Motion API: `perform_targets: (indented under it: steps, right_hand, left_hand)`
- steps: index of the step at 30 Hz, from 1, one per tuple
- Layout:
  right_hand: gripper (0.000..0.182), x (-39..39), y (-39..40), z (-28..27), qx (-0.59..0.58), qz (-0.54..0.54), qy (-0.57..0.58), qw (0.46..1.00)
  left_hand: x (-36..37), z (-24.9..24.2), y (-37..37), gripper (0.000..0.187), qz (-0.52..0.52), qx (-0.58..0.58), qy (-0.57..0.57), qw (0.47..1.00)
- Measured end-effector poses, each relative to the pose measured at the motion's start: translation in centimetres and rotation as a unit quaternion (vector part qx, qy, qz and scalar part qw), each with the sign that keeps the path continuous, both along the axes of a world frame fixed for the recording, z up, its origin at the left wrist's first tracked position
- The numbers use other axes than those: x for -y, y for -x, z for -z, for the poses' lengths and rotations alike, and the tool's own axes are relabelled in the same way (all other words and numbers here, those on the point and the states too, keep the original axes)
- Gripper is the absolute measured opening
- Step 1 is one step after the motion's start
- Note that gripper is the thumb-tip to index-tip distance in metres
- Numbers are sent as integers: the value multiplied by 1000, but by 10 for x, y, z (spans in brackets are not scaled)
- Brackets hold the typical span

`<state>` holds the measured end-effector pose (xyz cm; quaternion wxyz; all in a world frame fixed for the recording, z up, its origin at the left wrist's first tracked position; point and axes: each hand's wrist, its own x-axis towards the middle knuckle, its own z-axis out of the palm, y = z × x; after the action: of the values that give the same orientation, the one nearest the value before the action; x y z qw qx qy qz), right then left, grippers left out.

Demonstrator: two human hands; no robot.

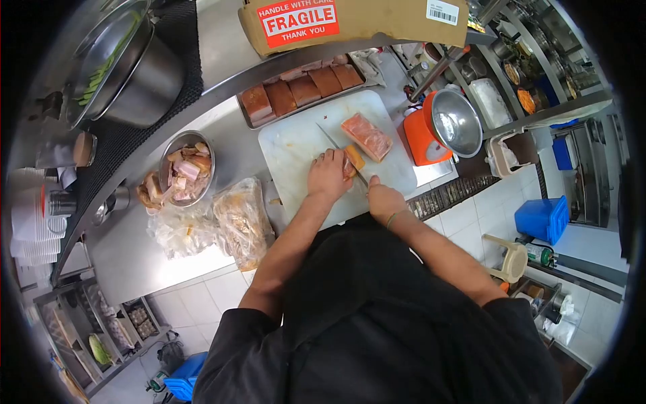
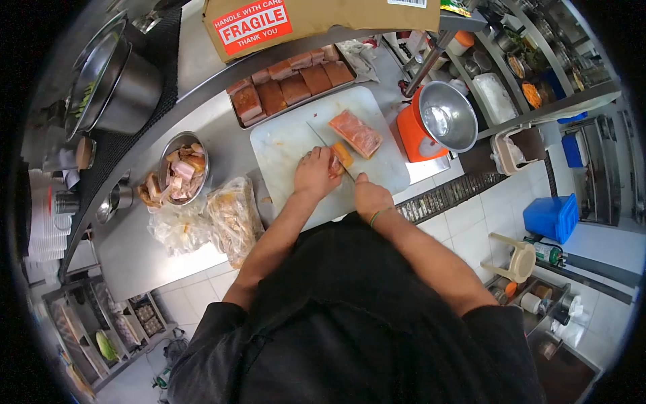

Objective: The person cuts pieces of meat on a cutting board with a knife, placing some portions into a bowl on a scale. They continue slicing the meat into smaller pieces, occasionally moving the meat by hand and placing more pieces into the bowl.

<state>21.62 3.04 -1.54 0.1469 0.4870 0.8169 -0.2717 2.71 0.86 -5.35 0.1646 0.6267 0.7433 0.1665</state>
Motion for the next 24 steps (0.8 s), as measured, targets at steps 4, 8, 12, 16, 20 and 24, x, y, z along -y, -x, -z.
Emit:
perform_targets:
  steps: [4,8,12,16,20,24]
  right_hand:
    - [26,-27,22,30,-32,0,-22,999]
    - [28,-31,29,21,-51,10,-22,998]
    - [28,-34,11,22,-49,-4,-16,999]
    - [27,-36,-40,26,-57,-8,-19,998]
    - [29,-37,-60,19,-79,-15,-12,997]
    - [28,-42,-61,32,-109,-36,-24,993]
  left_hand:
    - [7,0,-6,65,-11,0,24,1000]
    - [3,-20,-5,63,-29,-17,25,999]
    - [7,-18,12,61,-39,-14,96,995]
    - [18,-28,53,63,-89,225,137,961]
    - [24,-66,62,53,-97,513,80,849]
    - [-6,-106,47,51,-50,583,45,809]
